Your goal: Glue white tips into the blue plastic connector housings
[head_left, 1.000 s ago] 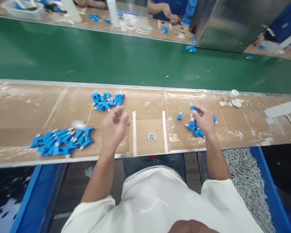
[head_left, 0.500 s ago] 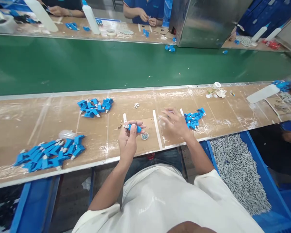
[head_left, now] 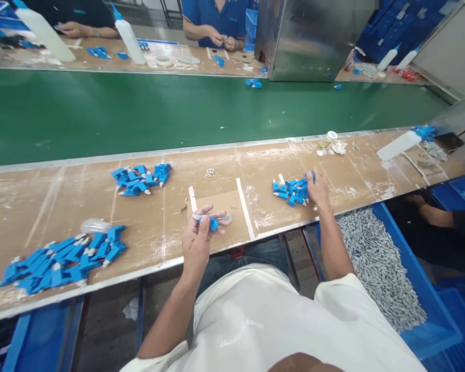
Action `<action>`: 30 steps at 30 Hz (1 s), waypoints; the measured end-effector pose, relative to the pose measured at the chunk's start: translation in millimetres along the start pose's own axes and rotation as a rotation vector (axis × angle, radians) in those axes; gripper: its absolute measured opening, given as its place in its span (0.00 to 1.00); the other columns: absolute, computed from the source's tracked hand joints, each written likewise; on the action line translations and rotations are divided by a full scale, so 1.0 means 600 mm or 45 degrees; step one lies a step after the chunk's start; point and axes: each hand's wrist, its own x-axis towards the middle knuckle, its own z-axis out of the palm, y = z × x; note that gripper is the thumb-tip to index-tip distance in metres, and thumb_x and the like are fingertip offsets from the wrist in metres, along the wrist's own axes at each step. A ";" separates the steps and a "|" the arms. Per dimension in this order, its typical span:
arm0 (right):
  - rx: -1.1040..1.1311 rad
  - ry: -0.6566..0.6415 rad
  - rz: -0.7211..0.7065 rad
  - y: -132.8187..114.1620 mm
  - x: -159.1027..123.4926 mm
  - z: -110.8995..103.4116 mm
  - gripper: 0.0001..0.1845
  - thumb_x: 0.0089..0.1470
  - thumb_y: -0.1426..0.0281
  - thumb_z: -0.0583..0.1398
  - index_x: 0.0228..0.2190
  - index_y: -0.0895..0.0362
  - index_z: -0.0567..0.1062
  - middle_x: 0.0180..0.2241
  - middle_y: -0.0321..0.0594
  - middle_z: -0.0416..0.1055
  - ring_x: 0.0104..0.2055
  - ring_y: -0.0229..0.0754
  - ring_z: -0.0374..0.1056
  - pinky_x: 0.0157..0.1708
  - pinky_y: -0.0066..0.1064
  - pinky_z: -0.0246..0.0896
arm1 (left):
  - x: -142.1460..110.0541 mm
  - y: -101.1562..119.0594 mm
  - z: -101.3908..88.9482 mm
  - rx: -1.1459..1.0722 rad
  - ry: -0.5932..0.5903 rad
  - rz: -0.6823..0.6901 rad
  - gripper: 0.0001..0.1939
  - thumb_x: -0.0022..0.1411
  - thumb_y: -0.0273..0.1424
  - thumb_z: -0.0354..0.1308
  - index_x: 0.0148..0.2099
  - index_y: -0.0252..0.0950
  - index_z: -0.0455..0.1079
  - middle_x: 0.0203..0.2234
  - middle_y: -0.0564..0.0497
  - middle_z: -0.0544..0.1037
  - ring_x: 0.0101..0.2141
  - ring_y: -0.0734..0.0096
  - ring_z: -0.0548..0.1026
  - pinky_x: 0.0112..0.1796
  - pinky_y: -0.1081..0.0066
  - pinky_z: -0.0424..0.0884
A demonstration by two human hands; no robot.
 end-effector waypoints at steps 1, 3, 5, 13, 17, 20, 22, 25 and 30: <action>-0.001 0.003 0.022 -0.001 -0.002 0.017 0.33 0.71 0.52 0.42 0.54 0.62 0.73 0.54 0.61 0.72 0.59 0.56 0.64 0.60 0.53 0.60 | -0.001 -0.001 0.003 -0.044 0.019 -0.008 0.25 0.59 0.49 0.70 0.49 0.35 0.73 0.36 0.43 0.85 0.30 0.66 0.83 0.26 0.74 0.76; 0.037 0.016 0.068 -0.009 -0.004 0.052 0.34 0.70 0.51 0.43 0.57 0.63 0.71 0.58 0.63 0.68 0.63 0.57 0.62 0.63 0.54 0.57 | 0.001 0.001 0.006 -0.145 0.084 0.001 0.26 0.57 0.48 0.72 0.48 0.35 0.75 0.35 0.44 0.85 0.27 0.71 0.81 0.23 0.78 0.73; 0.132 0.017 0.095 -0.017 0.001 0.079 0.34 0.69 0.50 0.44 0.58 0.61 0.70 0.60 0.61 0.67 0.65 0.56 0.60 0.65 0.54 0.55 | 0.008 0.007 -0.002 -0.252 0.200 0.064 0.26 0.55 0.49 0.73 0.46 0.33 0.77 0.34 0.44 0.85 0.23 0.77 0.78 0.20 0.82 0.69; 0.558 0.536 0.177 -0.069 -0.022 0.059 0.23 0.64 0.52 0.55 0.52 0.53 0.72 0.51 0.50 0.69 0.54 0.54 0.71 0.57 0.53 0.67 | 0.021 0.014 -0.105 -0.377 0.523 0.117 0.16 0.64 0.39 0.68 0.46 0.32 0.78 0.40 0.42 0.85 0.27 0.80 0.79 0.24 0.86 0.72; 0.803 0.374 -0.003 -0.163 -0.107 0.024 0.17 0.61 0.57 0.62 0.44 0.56 0.77 0.42 0.44 0.73 0.44 0.48 0.74 0.47 0.44 0.72 | 0.014 0.000 -0.105 -0.446 0.355 -0.061 0.15 0.61 0.33 0.70 0.48 0.31 0.77 0.42 0.42 0.85 0.33 0.75 0.83 0.34 0.82 0.79; 0.901 0.077 -0.171 -0.231 -0.157 0.007 0.11 0.60 0.62 0.64 0.40 0.56 0.80 0.38 0.41 0.74 0.39 0.43 0.74 0.39 0.37 0.73 | 0.011 -0.001 -0.091 -0.496 0.106 -0.268 0.17 0.58 0.32 0.72 0.47 0.31 0.76 0.41 0.41 0.84 0.34 0.70 0.84 0.34 0.78 0.80; 0.925 -0.084 -0.352 -0.262 -0.174 -0.003 0.07 0.61 0.66 0.64 0.38 0.55 0.81 0.35 0.39 0.76 0.35 0.41 0.73 0.35 0.34 0.72 | 0.009 0.004 -0.083 -0.512 -0.069 -0.389 0.18 0.57 0.34 0.73 0.45 0.32 0.74 0.39 0.41 0.84 0.34 0.66 0.84 0.32 0.76 0.80; 0.941 -0.213 -0.598 -0.290 -0.180 -0.013 0.05 0.61 0.69 0.64 0.37 0.53 0.81 0.32 0.37 0.77 0.33 0.40 0.73 0.33 0.32 0.70 | 0.009 0.010 -0.078 -0.508 -0.231 -0.428 0.22 0.53 0.38 0.76 0.44 0.33 0.72 0.37 0.43 0.84 0.33 0.64 0.84 0.31 0.73 0.80; 0.930 -0.348 -0.536 -0.316 -0.130 0.027 0.09 0.65 0.62 0.61 0.38 0.53 0.80 0.36 0.40 0.79 0.38 0.42 0.75 0.36 0.33 0.73 | 0.019 -0.010 -0.091 -0.345 -0.085 -0.190 0.25 0.52 0.43 0.76 0.44 0.35 0.71 0.39 0.44 0.84 0.34 0.67 0.82 0.33 0.72 0.79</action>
